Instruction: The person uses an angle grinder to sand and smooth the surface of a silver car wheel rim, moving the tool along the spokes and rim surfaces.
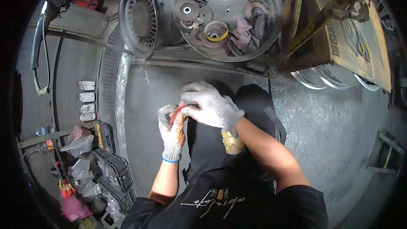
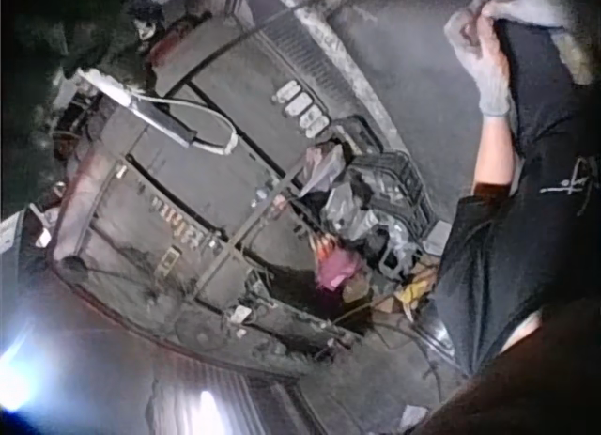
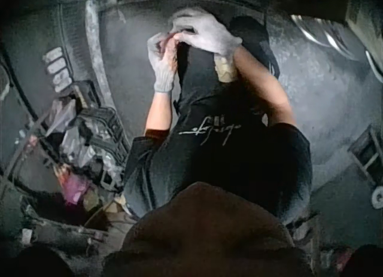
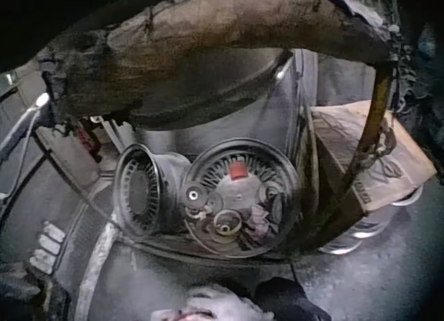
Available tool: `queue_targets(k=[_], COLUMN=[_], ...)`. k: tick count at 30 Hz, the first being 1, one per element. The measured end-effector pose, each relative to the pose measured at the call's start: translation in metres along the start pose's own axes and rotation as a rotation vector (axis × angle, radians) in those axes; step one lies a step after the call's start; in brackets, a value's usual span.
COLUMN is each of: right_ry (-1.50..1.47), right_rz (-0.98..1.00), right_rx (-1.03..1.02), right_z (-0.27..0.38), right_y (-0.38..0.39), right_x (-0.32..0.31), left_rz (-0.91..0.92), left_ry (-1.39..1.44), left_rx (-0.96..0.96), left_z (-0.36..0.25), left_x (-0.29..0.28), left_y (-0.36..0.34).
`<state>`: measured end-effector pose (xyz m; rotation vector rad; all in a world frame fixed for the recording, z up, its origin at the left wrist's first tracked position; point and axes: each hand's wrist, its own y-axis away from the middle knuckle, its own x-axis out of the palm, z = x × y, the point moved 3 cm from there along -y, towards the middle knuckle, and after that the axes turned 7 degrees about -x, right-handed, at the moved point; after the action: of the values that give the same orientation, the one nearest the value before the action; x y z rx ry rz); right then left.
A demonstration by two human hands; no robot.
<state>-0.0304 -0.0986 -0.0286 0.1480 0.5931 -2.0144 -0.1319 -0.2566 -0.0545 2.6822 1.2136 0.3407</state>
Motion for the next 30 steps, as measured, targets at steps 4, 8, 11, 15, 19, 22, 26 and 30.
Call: queue_targets(k=[4,8,11,15,19,22,26,30], right_ry=[0.015,0.035,0.065,0.26,0.171,0.163,0.176,0.19], right_rz=[-0.013,-0.003,-0.005,-0.047,-0.066,-0.06,-0.068,-0.049], right_rx=[-0.079,-0.201,-0.344,-0.418,-0.229,-0.248,-0.217,-0.216], right_z=[0.006,0.008,0.031,0.084,0.082,0.085,0.084,0.083], right_y=[0.003,-0.001,-0.02,-0.03,-0.024,-0.024,-0.025,-0.027], right_x=[-0.005,-0.006,-0.003,-0.02,-0.023,-0.02,-0.023,-0.024], left_rz=[0.117,0.168,0.082,-0.065,-0.038,-0.108,-0.151,0.009], left_ry=[-0.26,-0.38,-0.33,-0.661,-0.69,-0.601,-0.5,-0.813], left_rx=[0.089,0.196,0.424,0.73,0.851,0.855,0.774,0.8], left_z=[-0.017,-0.032,-0.048,-0.089,-0.109,-0.102,-0.094,-0.111], left_x=[-0.006,-0.021,-0.035,-0.041,-0.036,-0.037,-0.04,-0.039], left_y=[0.001,-0.002,-0.001,0.007,0.016,0.014,0.013,0.016])
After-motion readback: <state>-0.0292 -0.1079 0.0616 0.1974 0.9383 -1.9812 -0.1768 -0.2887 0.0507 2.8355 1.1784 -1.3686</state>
